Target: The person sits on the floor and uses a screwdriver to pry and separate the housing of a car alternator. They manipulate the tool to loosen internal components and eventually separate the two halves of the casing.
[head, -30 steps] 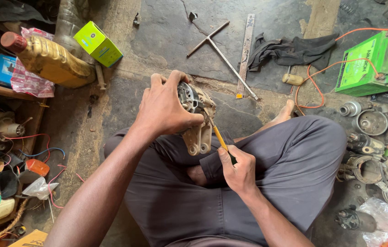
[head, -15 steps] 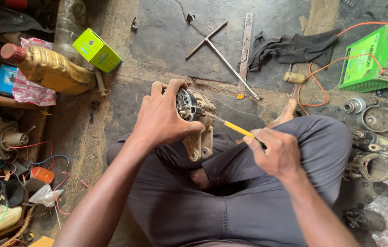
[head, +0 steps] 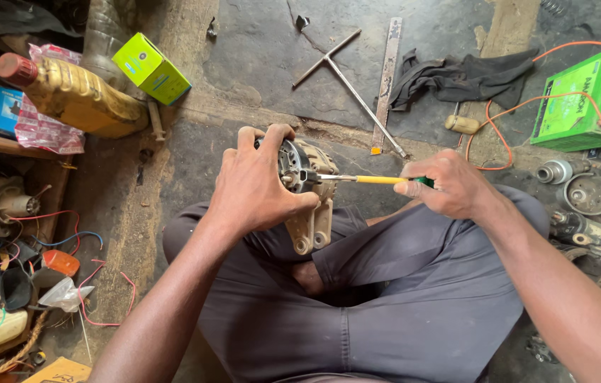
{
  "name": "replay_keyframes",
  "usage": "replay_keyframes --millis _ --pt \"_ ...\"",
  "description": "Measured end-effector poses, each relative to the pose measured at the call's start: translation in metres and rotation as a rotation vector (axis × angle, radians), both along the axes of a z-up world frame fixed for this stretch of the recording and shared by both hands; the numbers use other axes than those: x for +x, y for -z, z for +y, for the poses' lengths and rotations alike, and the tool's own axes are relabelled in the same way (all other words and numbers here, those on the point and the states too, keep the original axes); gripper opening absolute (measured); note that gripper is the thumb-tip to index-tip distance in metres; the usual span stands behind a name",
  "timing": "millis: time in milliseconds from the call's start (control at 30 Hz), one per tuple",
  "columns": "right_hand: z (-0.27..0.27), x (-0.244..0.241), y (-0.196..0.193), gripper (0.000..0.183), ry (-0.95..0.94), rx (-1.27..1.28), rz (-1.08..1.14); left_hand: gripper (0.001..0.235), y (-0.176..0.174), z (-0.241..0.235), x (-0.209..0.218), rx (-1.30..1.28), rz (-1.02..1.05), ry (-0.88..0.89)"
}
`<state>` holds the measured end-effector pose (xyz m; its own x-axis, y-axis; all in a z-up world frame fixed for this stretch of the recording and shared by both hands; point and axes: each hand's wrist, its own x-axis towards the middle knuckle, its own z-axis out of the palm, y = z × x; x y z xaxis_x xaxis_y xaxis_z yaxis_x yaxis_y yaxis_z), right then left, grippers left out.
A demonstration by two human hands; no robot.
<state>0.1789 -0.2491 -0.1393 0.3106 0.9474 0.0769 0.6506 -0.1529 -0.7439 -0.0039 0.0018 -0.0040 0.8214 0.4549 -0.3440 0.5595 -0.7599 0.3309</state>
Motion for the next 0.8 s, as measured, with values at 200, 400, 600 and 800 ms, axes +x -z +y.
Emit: replay_keyframes --millis 200,400,600,800 --pt "0.002 0.012 0.018 0.046 -0.097 -0.191 0.302 0.098 0.0 0.0 0.0 0.002 -0.012 0.018" --pt "0.001 0.004 0.013 0.037 -0.016 0.02 0.027 0.097 -0.004 -0.001 -0.003 -0.013 -0.054 -0.005" --pt "0.0 -0.008 0.005 0.029 0.107 0.195 -0.202 0.099 -0.004 0.004 -0.003 -0.052 -0.028 0.009" --pt "0.002 -0.006 -0.001 0.028 0.139 0.109 -0.283 0.089 0.0 0.004 -0.004 -0.039 -0.104 0.025"
